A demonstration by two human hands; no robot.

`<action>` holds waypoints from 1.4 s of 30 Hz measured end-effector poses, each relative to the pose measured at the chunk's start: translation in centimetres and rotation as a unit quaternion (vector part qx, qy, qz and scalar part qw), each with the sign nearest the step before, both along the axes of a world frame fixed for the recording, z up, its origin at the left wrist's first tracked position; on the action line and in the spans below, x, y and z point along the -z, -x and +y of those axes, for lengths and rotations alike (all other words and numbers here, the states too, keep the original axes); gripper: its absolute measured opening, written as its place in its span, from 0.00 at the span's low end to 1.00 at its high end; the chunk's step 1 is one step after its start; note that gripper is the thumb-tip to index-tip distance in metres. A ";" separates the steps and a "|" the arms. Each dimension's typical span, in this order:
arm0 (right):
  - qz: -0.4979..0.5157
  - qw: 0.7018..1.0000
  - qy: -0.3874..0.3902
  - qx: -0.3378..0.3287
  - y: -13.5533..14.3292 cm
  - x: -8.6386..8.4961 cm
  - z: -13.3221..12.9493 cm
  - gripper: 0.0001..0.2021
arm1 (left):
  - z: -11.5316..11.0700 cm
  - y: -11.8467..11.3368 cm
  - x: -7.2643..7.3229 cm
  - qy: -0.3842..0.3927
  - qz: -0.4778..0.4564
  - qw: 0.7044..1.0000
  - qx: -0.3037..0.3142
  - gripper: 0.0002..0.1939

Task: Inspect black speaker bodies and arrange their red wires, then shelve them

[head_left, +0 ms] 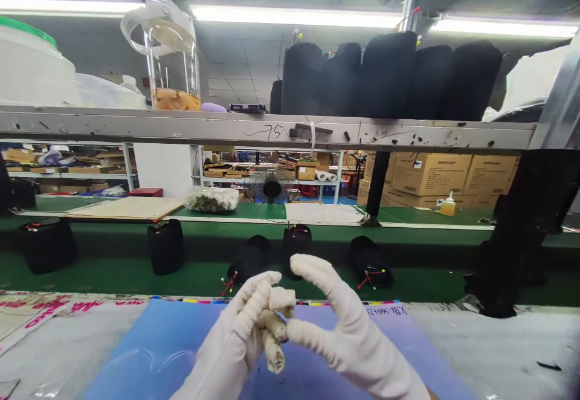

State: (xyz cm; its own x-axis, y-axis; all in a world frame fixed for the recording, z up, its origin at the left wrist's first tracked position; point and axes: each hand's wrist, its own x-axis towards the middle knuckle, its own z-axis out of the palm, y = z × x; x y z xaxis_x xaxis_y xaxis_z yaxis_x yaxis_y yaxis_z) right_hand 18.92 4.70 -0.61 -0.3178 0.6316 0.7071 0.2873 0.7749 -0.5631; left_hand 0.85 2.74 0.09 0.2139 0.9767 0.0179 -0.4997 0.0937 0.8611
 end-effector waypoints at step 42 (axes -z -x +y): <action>0.202 0.968 0.081 -0.121 1.3 -1.1 -2.3 0.06 | -2.4 -1.3 -1.1 -0.037 0.043 0.983 -0.175 0.36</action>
